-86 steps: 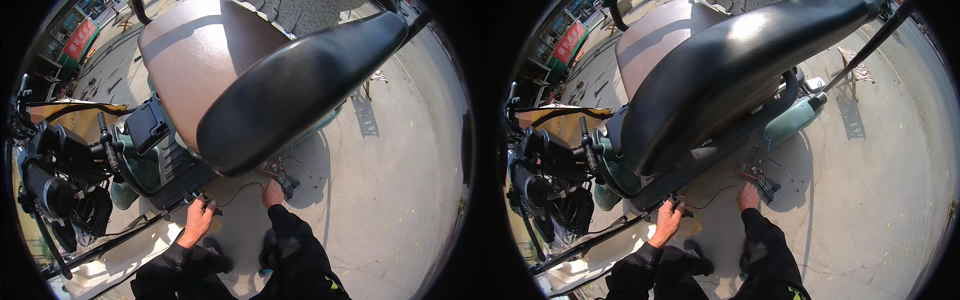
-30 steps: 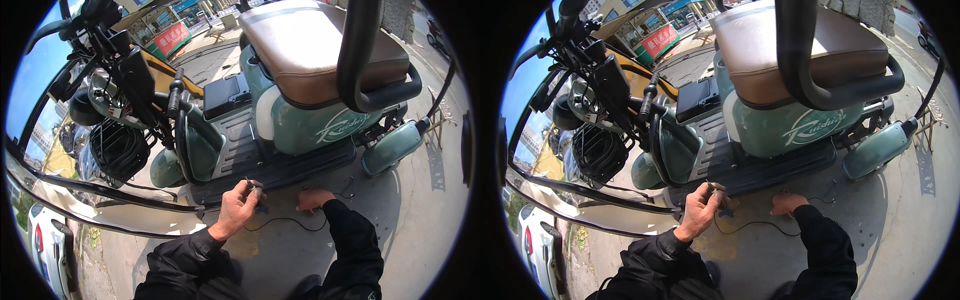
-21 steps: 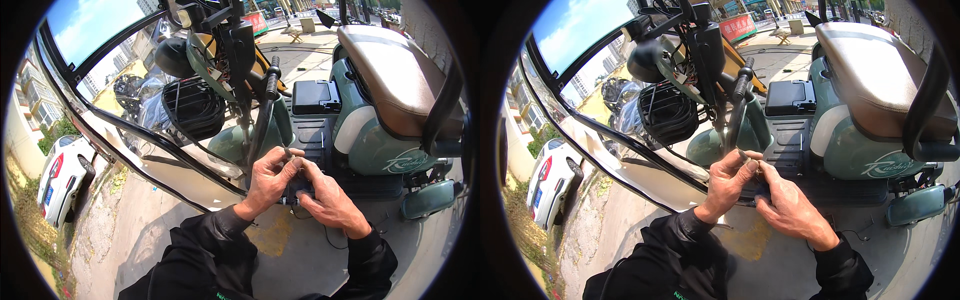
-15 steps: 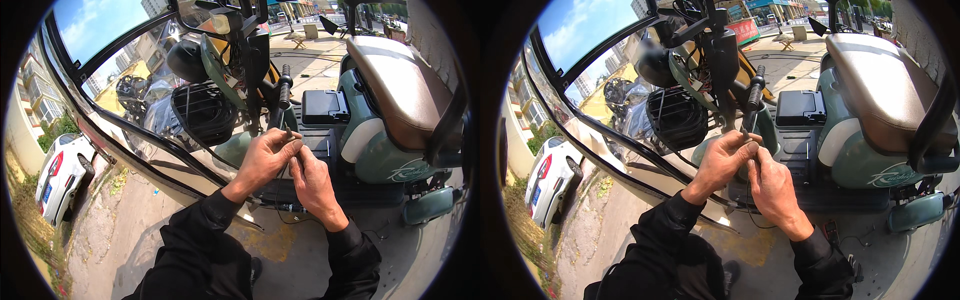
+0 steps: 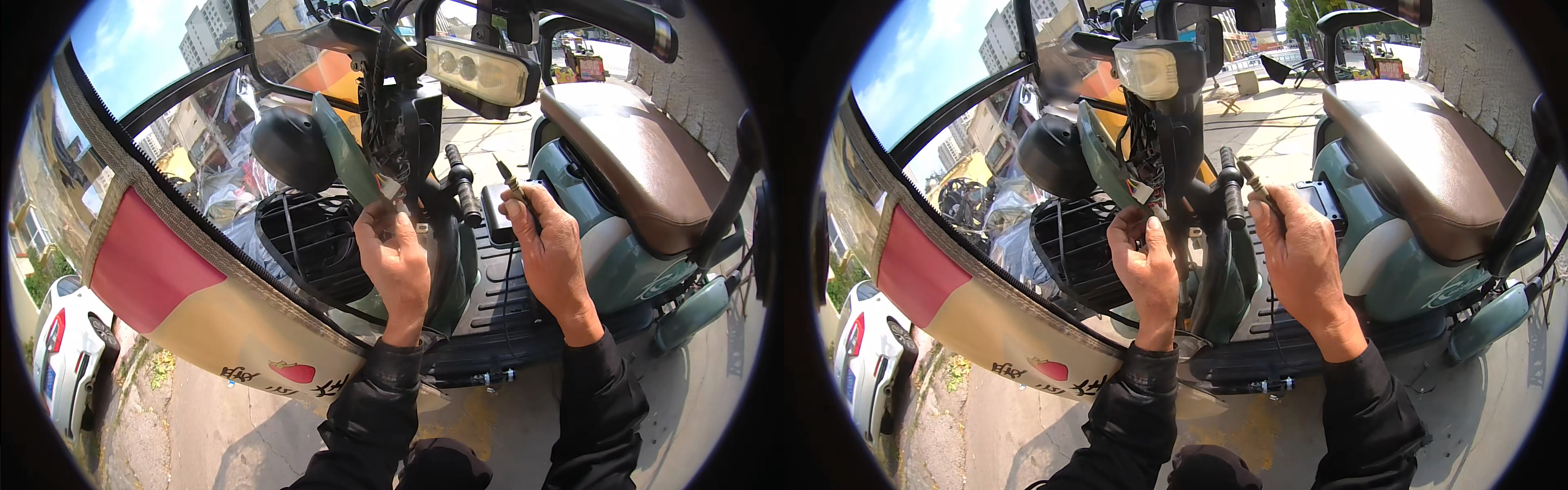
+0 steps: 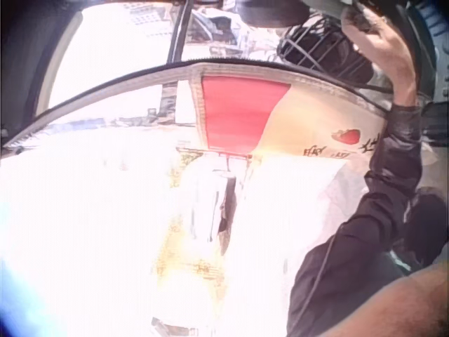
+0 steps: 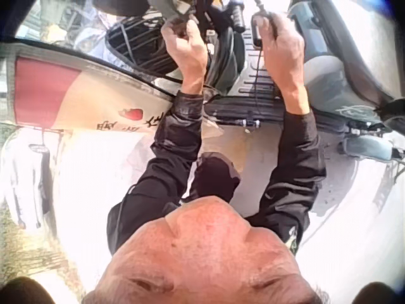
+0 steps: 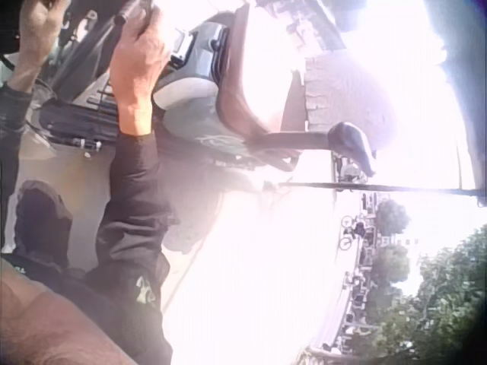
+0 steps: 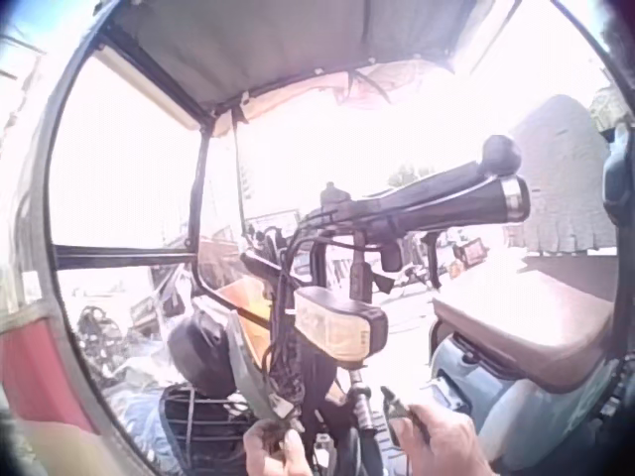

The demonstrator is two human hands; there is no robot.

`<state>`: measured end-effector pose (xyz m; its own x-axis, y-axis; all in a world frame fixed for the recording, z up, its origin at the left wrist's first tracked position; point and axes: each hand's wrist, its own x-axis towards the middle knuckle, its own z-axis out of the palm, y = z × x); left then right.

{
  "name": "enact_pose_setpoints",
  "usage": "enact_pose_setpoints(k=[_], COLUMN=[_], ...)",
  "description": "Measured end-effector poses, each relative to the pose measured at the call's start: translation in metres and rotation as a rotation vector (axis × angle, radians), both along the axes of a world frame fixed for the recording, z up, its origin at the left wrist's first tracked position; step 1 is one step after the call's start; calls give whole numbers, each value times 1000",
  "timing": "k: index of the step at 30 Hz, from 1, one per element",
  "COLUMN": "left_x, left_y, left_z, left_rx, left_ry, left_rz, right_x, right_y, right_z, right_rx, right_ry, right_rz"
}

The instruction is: The person repairs an electric scooter by connecting wires, using a multimeter to test connections, and adjusting components near the handlebars. They work on the wiring harness and secure connections throughout the process.

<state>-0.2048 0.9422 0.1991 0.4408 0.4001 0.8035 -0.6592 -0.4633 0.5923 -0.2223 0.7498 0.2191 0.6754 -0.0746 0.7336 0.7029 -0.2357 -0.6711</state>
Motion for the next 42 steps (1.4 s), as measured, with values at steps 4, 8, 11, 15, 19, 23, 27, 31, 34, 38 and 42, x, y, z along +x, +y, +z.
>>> enact_pose_setpoints(k=[4, 8, 11, 15, 19, 23, 27, 31, 34, 38, 42], left_x=[0, 5, 3, -5, -4, -4, -7, 0, 3, 4, 5], left_y=[6, 10, 7, 10, 13, 2, -10, -12, -6, 6, 16], left_z=[22, 45, 57, 77, 99, 115, 127, 129, 124, 115, 99], left_rx=[-18, 289, 441, 744, 956, 1074, 1260, 1302, 1232, 1105, 987], left_ry=[-4, -155, -123, -41, 100, 160, 256, 327, 309, 234, 102], left_rz=[133, 312, 361, 428, 541, 688, 818, 885, 837, 696, 531], right_x=[30, 43, 52, 63, 72, 78, 76, 71, 68, 65, 63], right_y=[2, 4, 9, 23, 38, 50, 57, 56, 59, 70, 83], right_z=[2, -16, -23, -30, -42, -47, -48, -48, -47, -42, -36], right_rx=[131, 279, 367, 482, 560, 717, 742, 734, 718, 780, 816], right_ry=[174, 232, 241, 266, 289, 242, 253, 320, 294, 257, 326], right_rz=[209, 323, 410, 525, 600, 676, 735, 782, 767, 778, 878])
